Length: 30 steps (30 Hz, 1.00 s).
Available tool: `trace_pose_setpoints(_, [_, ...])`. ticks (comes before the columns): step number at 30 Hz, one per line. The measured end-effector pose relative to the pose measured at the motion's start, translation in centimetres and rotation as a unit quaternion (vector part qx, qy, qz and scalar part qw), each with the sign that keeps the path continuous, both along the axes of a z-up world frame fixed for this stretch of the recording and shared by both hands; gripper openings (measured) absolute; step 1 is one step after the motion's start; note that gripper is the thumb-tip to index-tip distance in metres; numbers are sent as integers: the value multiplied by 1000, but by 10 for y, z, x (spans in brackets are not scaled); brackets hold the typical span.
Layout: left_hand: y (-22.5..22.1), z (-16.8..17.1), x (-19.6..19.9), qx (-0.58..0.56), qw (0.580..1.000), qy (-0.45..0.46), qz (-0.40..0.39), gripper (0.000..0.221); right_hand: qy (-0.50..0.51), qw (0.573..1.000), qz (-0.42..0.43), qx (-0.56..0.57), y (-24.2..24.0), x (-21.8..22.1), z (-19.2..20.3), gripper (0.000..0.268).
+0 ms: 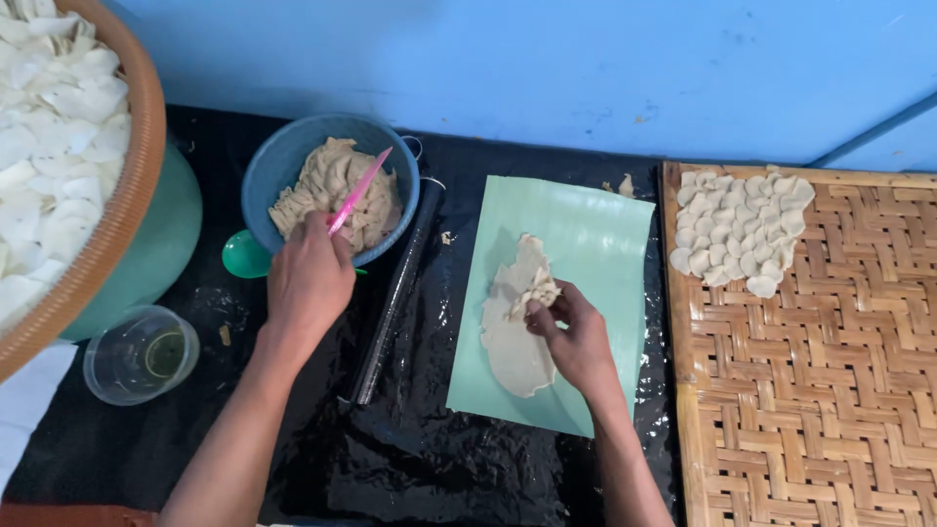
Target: Flattening and preparing small dough pieces on a workstation using a roller and spatula.
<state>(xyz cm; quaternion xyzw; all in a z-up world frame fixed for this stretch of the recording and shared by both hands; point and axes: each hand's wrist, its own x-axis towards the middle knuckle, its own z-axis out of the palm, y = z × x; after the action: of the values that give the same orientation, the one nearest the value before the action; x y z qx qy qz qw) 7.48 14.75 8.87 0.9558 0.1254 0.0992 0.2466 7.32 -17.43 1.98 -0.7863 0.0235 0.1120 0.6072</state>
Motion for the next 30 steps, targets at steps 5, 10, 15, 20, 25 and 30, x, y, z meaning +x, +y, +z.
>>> trace_pose_setpoints(5, [7, -29, -2, 139, 985, -100, -25, 33, 53, 996, 63, 24, 7, -12, -23, 46])
trace_pose_setpoints(10, [-21, -16, -30, 198, 954, -224, -30, 35, -7, 991, 136, 14, 24, -23, -7, 44])
trace_pose_setpoints(15, [-41, -62, -70, 36, 989, -137, -32, 29, -263, 916, 220, -207, 32, -42, 19, 28])
trace_pose_setpoints(20, [-48, -74, -77, -38, 999, -16, -27, 51, -297, 900, 207, -243, 26, -53, 2, 23])
trace_pose_setpoints(25, [-40, -85, -68, -36, 998, 20, -53, 67, -221, 948, 145, -179, 35, -58, 7, 32])
trace_pose_setpoints(30, [-46, -75, -72, -132, 990, 47, -27, 60, -301, 894, 207, -261, 35, -58, 15, 28])
